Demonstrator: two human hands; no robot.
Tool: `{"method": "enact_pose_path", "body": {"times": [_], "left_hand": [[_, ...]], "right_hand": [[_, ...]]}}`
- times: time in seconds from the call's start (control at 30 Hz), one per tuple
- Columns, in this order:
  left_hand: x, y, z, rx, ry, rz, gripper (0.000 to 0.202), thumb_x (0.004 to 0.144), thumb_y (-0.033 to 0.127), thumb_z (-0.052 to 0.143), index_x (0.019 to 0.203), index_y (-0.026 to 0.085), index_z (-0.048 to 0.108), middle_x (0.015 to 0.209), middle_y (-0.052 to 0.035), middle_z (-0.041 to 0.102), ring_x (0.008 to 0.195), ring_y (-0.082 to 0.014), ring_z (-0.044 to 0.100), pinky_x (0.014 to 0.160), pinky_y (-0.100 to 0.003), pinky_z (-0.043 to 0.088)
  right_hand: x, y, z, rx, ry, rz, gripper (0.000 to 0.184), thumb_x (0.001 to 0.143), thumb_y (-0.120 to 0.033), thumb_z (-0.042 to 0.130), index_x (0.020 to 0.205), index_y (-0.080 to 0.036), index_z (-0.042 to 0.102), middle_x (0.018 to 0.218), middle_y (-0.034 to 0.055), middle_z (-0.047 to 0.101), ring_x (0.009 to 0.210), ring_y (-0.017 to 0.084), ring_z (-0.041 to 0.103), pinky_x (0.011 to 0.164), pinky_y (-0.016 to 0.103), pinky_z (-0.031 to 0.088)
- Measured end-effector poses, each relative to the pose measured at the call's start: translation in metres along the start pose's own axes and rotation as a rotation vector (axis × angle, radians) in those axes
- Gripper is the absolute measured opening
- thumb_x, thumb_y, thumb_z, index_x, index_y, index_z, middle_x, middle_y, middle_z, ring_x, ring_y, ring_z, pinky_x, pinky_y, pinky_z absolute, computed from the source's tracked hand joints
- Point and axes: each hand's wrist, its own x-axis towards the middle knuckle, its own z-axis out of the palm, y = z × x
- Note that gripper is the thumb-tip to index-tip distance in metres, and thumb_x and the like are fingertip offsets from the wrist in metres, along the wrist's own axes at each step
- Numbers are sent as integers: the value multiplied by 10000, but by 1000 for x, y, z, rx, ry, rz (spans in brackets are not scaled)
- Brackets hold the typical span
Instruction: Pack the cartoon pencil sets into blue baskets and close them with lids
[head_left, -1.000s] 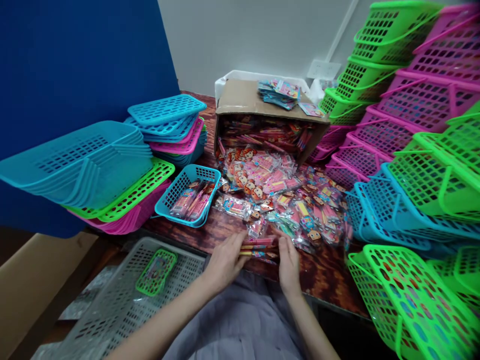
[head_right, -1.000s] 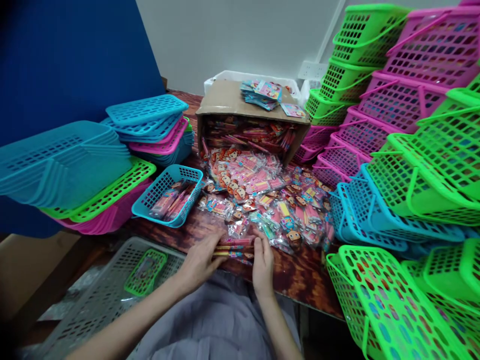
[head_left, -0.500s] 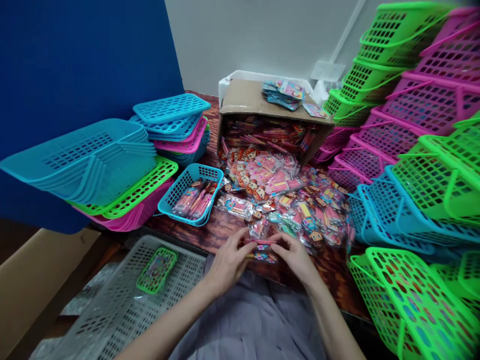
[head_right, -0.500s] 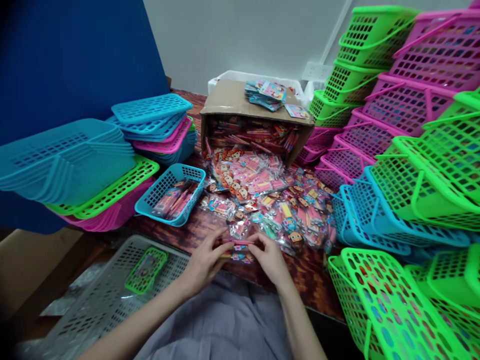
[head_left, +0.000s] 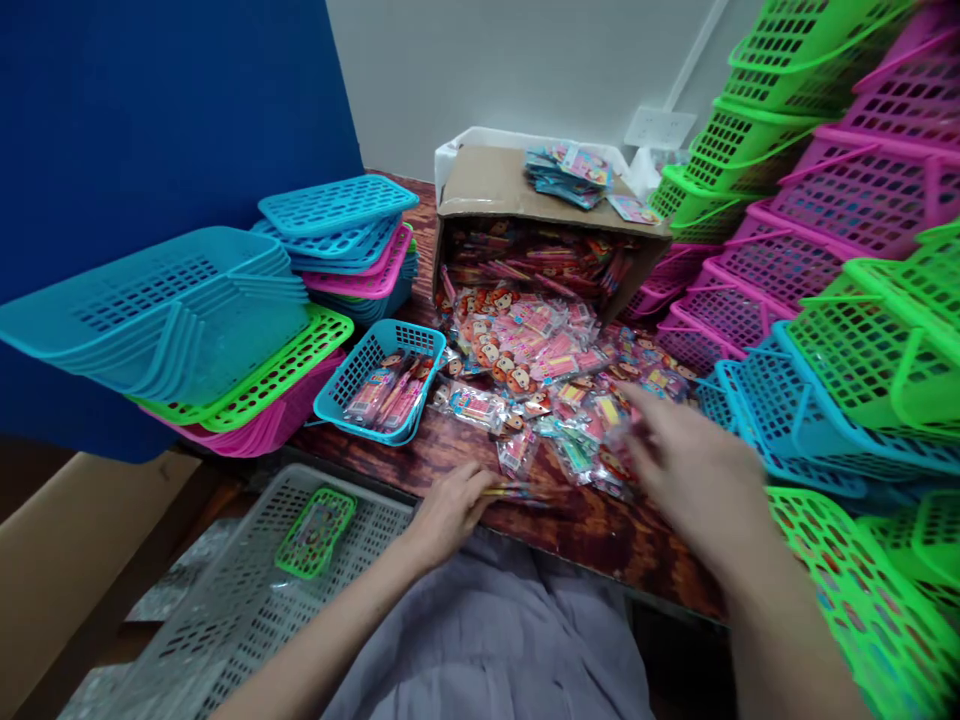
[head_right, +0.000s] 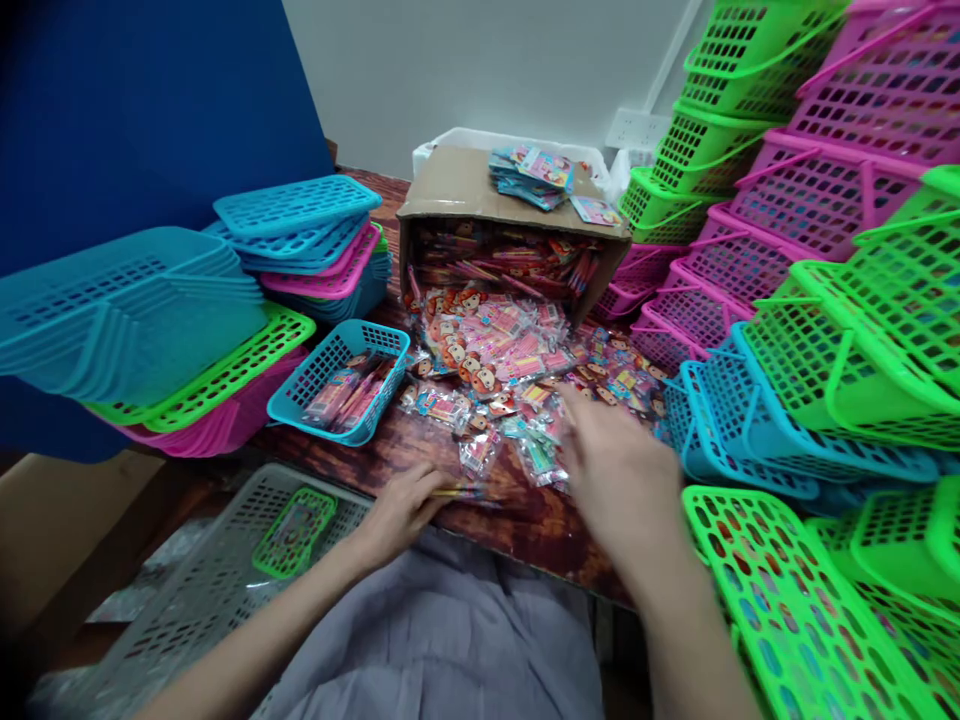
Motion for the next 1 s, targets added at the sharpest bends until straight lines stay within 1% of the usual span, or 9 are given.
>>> {"method": "enact_pose_path", "body": {"times": [0.07,0.17,0.33,0.5,0.6,0.67,0.73,0.9,1.0], "left_hand": [[3,2,1,-37,-11,-7,129,993,203,485,1076,202,584,983,-41,621,918,-184,602,794,-278,459],[2,6,0,-82,-16,-22,109,984,170,482,1027,191,580,962,-38,617,903,-187,592,781,-282,459],[-9,4,-2,-167,18,-54,203,943,111,502,1105,208,577,1059,-52,595,988,-191,586,869,-305,473],[-16,0,11,-210,228,-108,323,902,112,568,1200,227,521,1237,-83,546,1197,-214,532,1013,-355,446],[-15,-1,20,-169,363,-176,617,878,124,603,1428,254,355,1500,-122,359,1419,-255,341,1145,-433,333],[-12,-2,21,-175,360,-219,820,854,126,631,1526,282,189,1572,-125,274,1467,-269,266,1170,-457,295],[-9,-5,19,-215,299,-246,937,827,126,660,1553,291,92,1547,-127,342,1445,-268,322,1158,-463,319],[-4,-8,11,-193,214,-254,669,798,130,683,1409,242,434,1319,-100,564,1263,-263,523,1078,-452,415],[-7,-6,15,-232,252,-265,671,799,107,645,1416,243,419,1317,-100,537,1235,-249,537,1060,-441,436]], "right_hand": [[16,-22,21,38,-228,-101,428,885,-221,540,1307,-234,604,991,91,728,926,250,652,768,320,456],[31,-38,66,370,-549,-111,411,864,-319,613,1268,-239,625,1045,56,736,936,227,660,786,294,474],[20,-15,98,706,-747,-14,486,889,-531,556,1266,-234,636,1155,56,713,995,249,661,907,377,489],[-17,0,89,864,-781,98,612,813,-459,676,1371,-244,544,1347,75,615,1210,271,578,1048,423,433],[-36,-6,87,797,-710,86,551,828,-401,661,1348,-246,565,1359,84,594,1255,273,536,1094,434,383],[-44,-7,86,726,-686,44,438,866,-368,610,1287,-247,612,1287,87,623,1216,265,552,1074,424,391],[-48,-5,86,698,-699,-2,361,881,-339,582,1225,-247,644,1216,79,638,1164,251,575,1037,402,417],[-59,7,89,628,-697,-81,520,798,-194,633,1310,-269,575,1285,61,603,1207,238,552,1049,391,417],[-66,10,98,548,-633,-52,551,791,-127,594,1328,-246,565,1305,75,608,1233,235,544,1078,405,396]]}}
